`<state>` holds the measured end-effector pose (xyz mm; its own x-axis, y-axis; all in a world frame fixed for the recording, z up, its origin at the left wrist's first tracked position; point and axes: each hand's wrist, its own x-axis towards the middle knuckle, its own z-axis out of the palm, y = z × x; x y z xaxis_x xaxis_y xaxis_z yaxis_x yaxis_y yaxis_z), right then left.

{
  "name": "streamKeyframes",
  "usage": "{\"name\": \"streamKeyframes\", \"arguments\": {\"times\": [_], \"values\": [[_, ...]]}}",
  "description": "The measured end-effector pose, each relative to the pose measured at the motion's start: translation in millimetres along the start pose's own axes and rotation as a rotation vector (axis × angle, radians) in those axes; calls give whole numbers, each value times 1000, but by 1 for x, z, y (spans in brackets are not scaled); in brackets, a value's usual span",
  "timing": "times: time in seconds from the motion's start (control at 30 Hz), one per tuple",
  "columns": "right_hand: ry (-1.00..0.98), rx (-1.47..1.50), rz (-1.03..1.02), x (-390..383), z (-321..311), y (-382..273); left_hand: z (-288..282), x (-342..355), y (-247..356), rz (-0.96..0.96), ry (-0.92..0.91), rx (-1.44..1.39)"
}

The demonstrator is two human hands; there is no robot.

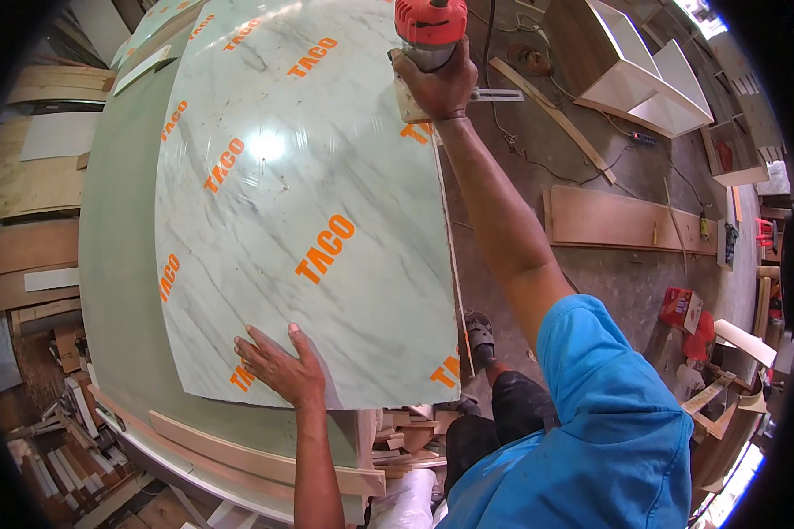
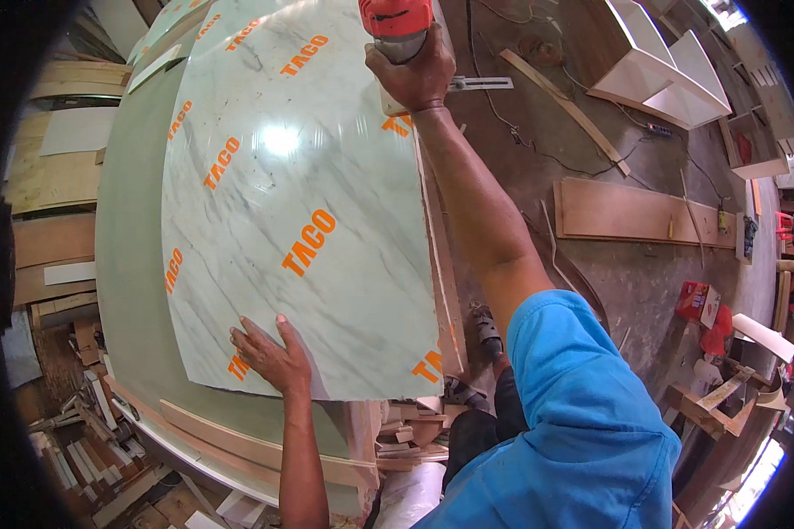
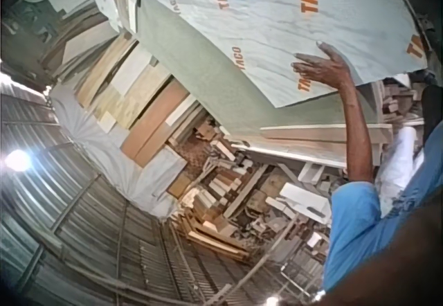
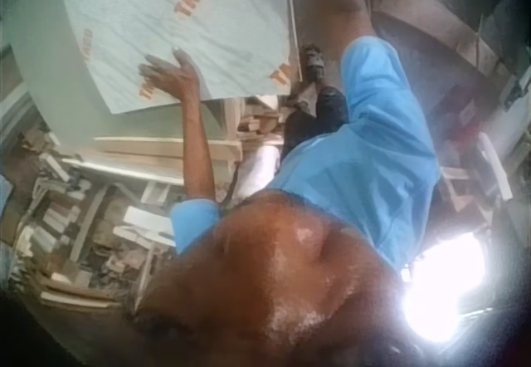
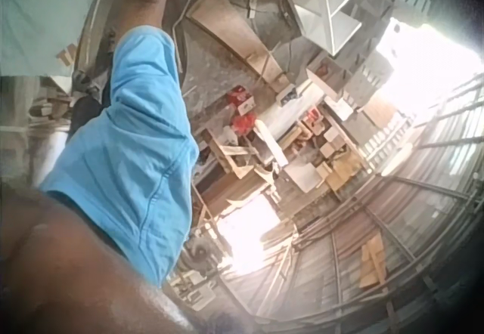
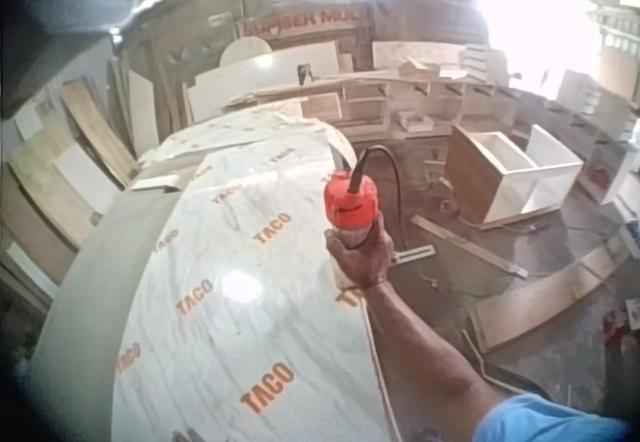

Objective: The person trims the edges of a large white wood panel using a power router. They reach down to a power strip to activate the tool before guiding it along the perimeter of the panel by hand.

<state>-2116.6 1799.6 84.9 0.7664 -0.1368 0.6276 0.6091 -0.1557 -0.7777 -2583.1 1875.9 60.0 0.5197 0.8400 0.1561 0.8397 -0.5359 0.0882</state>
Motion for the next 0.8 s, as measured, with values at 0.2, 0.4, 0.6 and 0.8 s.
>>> {"name": "streamKeyframes", "arguments": {"times": [0.2, 0.4, 0.6, 0.8], "values": [[-28, -49, 45, 20, 16, 9, -3, 2, 2, -5, 2, -14], [-26, -38, 27, 37, 33, 25, 0, 2, 0, 30, 36, 30], [-16, -61, 35, 54, 47, 40, 0, 3, 0, 20, -1, -44], [-34, -78, 5, 67, 61, 46, -5, 5, 3, 55, 24, 2]]}}
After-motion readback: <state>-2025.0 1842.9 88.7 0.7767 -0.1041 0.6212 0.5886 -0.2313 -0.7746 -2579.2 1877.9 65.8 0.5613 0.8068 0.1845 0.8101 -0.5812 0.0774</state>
